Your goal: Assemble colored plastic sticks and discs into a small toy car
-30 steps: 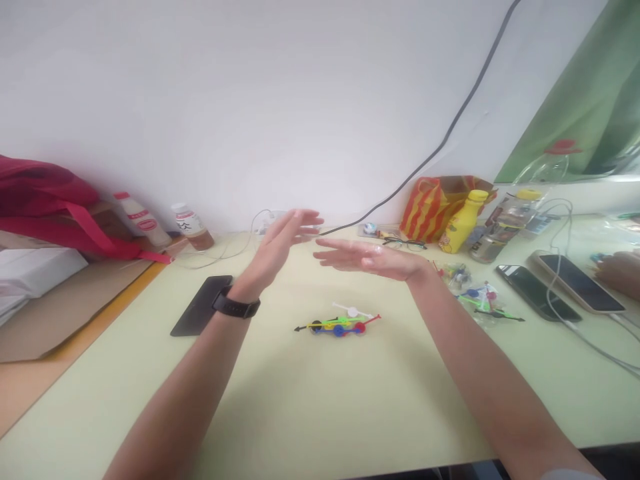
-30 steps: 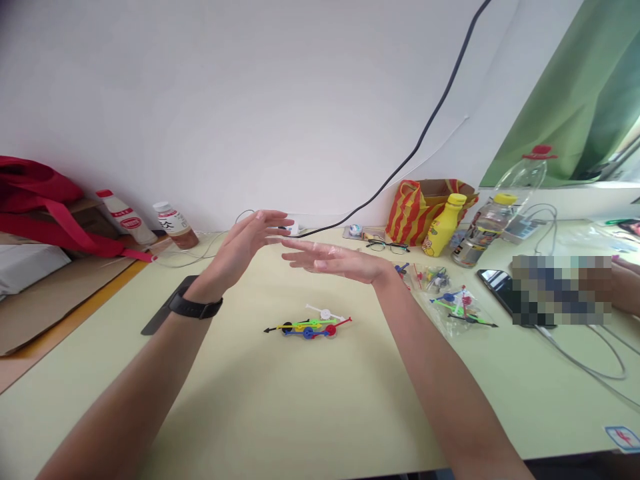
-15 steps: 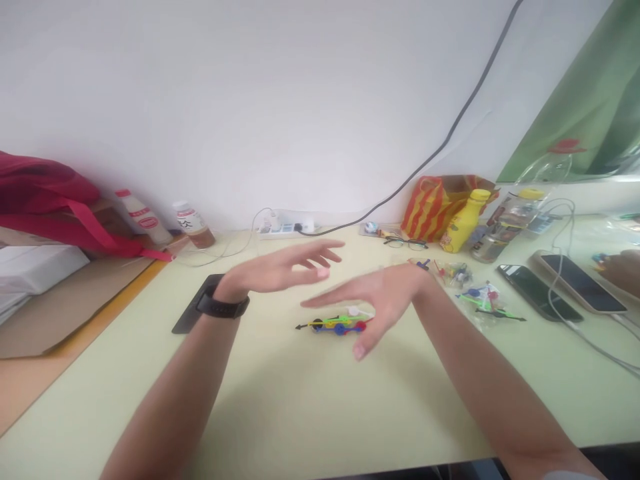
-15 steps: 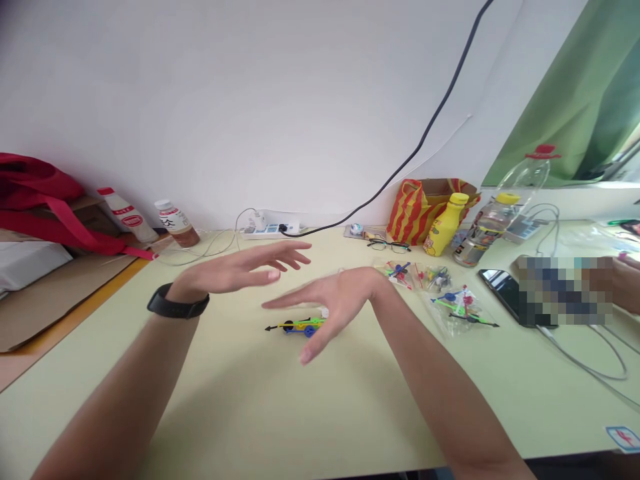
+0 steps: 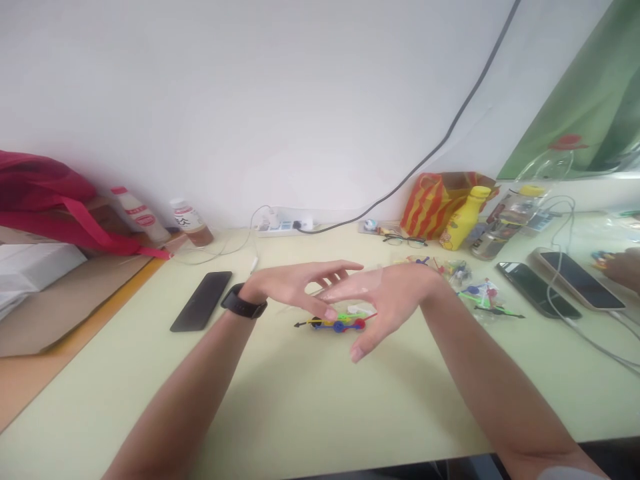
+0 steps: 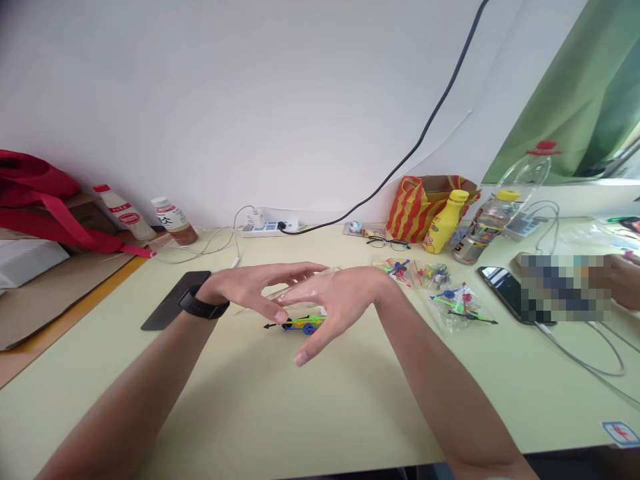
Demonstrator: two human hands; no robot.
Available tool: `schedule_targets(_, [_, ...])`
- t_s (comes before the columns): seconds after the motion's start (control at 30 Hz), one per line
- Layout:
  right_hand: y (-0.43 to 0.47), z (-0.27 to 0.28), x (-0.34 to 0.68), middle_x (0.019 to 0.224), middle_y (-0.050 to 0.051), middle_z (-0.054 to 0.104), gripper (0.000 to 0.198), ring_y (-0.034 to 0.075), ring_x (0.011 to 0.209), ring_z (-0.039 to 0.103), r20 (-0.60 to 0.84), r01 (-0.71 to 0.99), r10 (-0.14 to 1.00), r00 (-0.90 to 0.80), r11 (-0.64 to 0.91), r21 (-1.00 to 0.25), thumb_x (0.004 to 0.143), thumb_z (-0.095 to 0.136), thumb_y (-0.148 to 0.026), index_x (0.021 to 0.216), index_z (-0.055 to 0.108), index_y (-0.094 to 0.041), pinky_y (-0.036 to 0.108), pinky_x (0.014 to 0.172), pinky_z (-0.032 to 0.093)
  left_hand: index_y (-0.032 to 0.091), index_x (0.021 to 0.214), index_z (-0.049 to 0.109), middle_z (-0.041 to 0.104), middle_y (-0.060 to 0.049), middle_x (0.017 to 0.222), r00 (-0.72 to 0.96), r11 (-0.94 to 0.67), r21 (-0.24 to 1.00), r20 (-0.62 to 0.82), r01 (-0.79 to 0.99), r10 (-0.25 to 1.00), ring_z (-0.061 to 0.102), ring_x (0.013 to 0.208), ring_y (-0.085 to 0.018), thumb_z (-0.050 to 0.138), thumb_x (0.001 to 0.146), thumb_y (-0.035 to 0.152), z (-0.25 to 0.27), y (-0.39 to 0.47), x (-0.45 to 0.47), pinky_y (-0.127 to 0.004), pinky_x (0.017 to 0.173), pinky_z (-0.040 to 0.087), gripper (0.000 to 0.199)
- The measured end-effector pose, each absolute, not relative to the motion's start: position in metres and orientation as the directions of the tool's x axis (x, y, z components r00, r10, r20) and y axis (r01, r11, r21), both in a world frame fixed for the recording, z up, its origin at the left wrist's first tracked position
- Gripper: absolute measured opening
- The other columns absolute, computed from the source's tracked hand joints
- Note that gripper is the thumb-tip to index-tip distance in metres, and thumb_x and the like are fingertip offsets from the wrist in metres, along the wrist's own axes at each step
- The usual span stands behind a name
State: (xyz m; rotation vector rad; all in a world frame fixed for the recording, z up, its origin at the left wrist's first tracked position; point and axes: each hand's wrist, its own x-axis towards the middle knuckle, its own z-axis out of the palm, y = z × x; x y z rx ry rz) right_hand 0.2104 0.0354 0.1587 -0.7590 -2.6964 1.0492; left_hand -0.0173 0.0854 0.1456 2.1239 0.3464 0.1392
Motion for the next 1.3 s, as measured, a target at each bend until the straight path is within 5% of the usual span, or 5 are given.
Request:
schedule_targets(0.17, [0.038,0.171,0.222,0.153,0.004,0.058,0.068,0.031,0.142,0.051,-0.056,0.469,0.577,-0.815,0.6,-0.648,0.085,0.075,-0.058,0.147,0.061,-0.032,0.037,0.113,0.042,0.027,0.158,0.043,0.058,-0.014,0.148,0.948,-0.401,0.891,-0.088,0.213,0.307,0.056,0.135,-0.036,0.077,0.089,0.042,0.131,0.112,-0.037,-0.049,0.109,0.047,0.078])
schedule_targets(0.4, [0.067,0.151,0.239,0.109,0.007,0.073,0.026,0.021,0.095,0.067,0.129,0.587,0.841,-0.525,0.468,-0.66,0.095,0.063,-0.046,0.098,0.067,-0.021,0.03,0.077,0.051,0.021,0.162,0.036,0.058,-0.021,0.144,0.874,-0.084,0.991,-0.048,0.101,0.483,0.06,0.124,-0.034,0.057,0.099,0.051,0.091,0.153,-0.084,-0.051,0.108,0.044,0.073])
schedule_targets(0.73, [0.102,0.068,0.19,0.105,0.004,0.074,0.033,0.018,0.086,0.068,-0.412,0.72,0.608,-0.678,0.437,-0.539,0.079,0.073,-0.016,0.111,0.068,-0.02,0.023,0.064,0.046,0.023,0.164,0.032,0.056,-0.022,0.145,0.874,0.149,0.987,-0.015,-0.066,0.485,0.059,0.124,-0.038,0.044,0.102,0.062,0.068,0.162,-0.087,-0.058,0.108,0.041,0.074])
schedule_targets(0.97, [0.105,0.086,0.209,0.086,0.004,0.075,0.014,0.016,0.076,0.069,-0.101,0.593,0.761,-0.641,0.408,-0.695,0.087,0.063,-0.015,0.099,0.069,-0.018,0.024,0.065,0.05,0.024,0.163,0.034,0.056,-0.022,0.143,0.885,0.176,0.983,-0.034,-0.054,0.465,0.062,0.115,-0.035,0.04,0.101,0.066,0.071,0.161,-0.087,-0.052,0.1,0.047,0.075])
schedule_targets(1.3, [0.097,0.132,0.247,0.071,0.003,0.072,0.027,0.016,0.059,0.064,0.393,0.07,0.913,-0.107,0.401,-0.913,0.083,0.079,-0.043,0.091,0.068,-0.02,0.03,0.06,0.055,0.021,0.163,0.034,0.057,-0.024,0.141,0.922,0.137,0.99,-0.031,-0.024,0.386,0.06,0.115,-0.035,0.041,0.099,0.071,0.084,0.152,-0.082,-0.051,0.098,0.049,0.081])
